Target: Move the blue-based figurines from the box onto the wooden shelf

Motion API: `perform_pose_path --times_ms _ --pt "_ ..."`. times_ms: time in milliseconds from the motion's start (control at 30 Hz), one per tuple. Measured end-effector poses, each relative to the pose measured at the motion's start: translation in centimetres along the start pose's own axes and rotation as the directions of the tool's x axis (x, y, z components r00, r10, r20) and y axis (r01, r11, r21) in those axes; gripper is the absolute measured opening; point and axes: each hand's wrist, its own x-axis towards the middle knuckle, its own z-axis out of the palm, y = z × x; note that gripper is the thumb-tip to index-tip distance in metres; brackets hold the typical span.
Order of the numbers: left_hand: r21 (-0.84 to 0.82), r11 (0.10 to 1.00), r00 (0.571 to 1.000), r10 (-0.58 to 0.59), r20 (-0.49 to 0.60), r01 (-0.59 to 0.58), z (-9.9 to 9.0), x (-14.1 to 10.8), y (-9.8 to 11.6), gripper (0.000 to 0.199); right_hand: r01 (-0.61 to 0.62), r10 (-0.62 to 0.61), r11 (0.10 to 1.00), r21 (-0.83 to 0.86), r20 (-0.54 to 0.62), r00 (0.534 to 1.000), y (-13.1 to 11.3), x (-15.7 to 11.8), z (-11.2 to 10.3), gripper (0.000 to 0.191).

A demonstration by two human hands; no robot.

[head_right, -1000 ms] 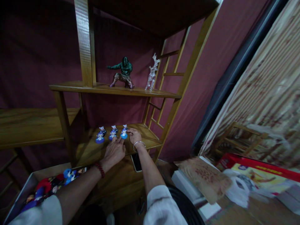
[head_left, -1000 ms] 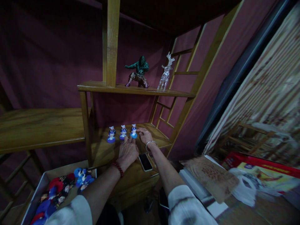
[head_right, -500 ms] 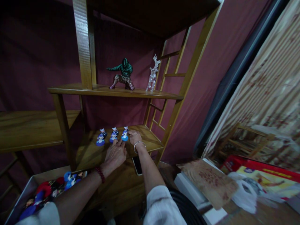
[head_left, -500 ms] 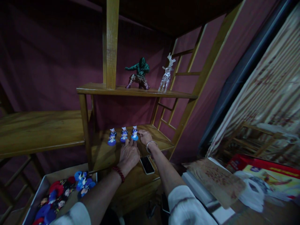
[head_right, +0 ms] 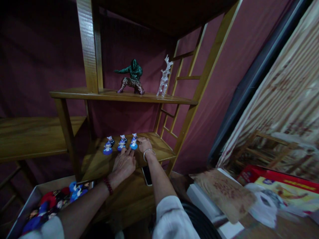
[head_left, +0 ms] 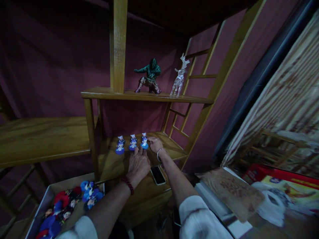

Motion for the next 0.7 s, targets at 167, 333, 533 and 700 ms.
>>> perform_pose_path --times_ms 167,333,533,700 --pt "0.005 1.000 1.000 -0.004 -0.008 0.004 0.1 -0.1 0.0 0.028 -0.012 0.013 1.000 0.019 -0.019 1.000 -0.1 -0.1 -0.1 0.041" --pt "0.010 1.000 1.000 -0.005 -0.011 0.005 0.2 -0.1 -0.1 0.025 -0.082 0.113 0.972 0.219 -0.134 0.984 0.0 -0.7 -0.1 0.043" --pt "0.012 1.000 0.999 0.001 -0.037 -0.001 0.4 -0.1 -0.2 0.023 -0.052 0.203 0.917 0.395 -0.350 0.915 -0.8 -2.0 -1.7 0.037" --pt "-0.032 0.999 1.000 -0.010 -0.011 0.009 -0.1 -0.2 -0.1 0.022 0.098 0.016 0.952 0.290 -0.365 0.931 -2.7 -1.9 -3.7 0.036"
